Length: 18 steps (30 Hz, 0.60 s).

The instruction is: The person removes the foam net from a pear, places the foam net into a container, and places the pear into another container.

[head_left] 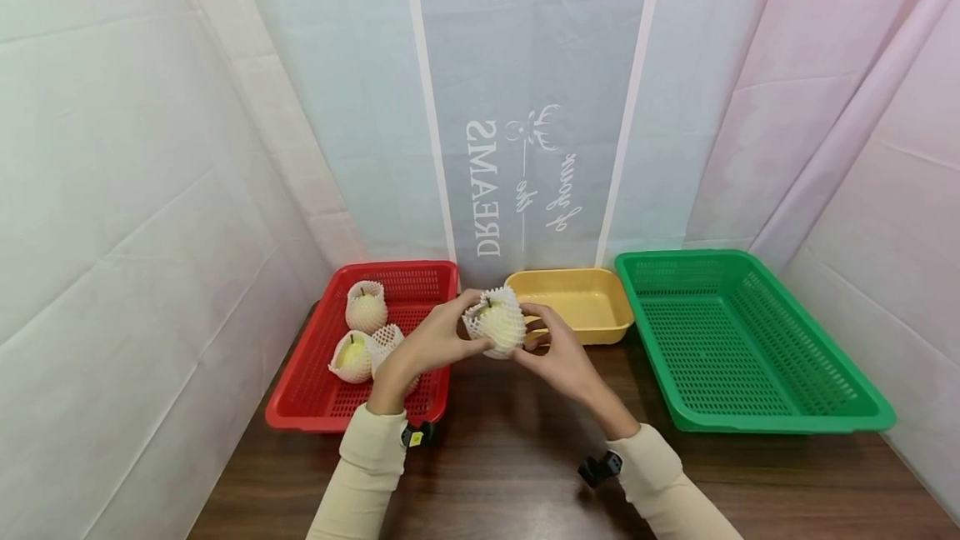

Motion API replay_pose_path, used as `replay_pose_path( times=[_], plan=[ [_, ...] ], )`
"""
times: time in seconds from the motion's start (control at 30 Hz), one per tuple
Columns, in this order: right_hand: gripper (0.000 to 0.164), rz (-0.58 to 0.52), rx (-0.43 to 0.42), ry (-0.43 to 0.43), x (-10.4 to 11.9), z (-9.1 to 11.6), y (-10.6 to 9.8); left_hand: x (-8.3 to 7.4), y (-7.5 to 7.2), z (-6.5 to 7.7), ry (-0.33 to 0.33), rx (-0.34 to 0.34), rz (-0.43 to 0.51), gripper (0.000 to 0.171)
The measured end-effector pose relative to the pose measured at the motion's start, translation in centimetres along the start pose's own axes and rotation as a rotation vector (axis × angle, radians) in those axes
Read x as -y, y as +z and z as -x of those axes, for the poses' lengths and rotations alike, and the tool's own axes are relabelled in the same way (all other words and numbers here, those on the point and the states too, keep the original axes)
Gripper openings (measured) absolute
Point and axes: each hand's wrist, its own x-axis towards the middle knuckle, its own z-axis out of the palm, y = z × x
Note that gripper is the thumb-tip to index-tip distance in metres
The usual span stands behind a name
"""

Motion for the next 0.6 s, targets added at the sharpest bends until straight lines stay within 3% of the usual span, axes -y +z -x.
replay_pose_path(
  times=[0.6],
  plan=[
    [0.066, -0.005, -0.027, -0.022, -0.4, 1.0, -1.8, -0.1, 2.5, -0.2, 0.008, -0.095, 0.077, 0.068]
  ],
)
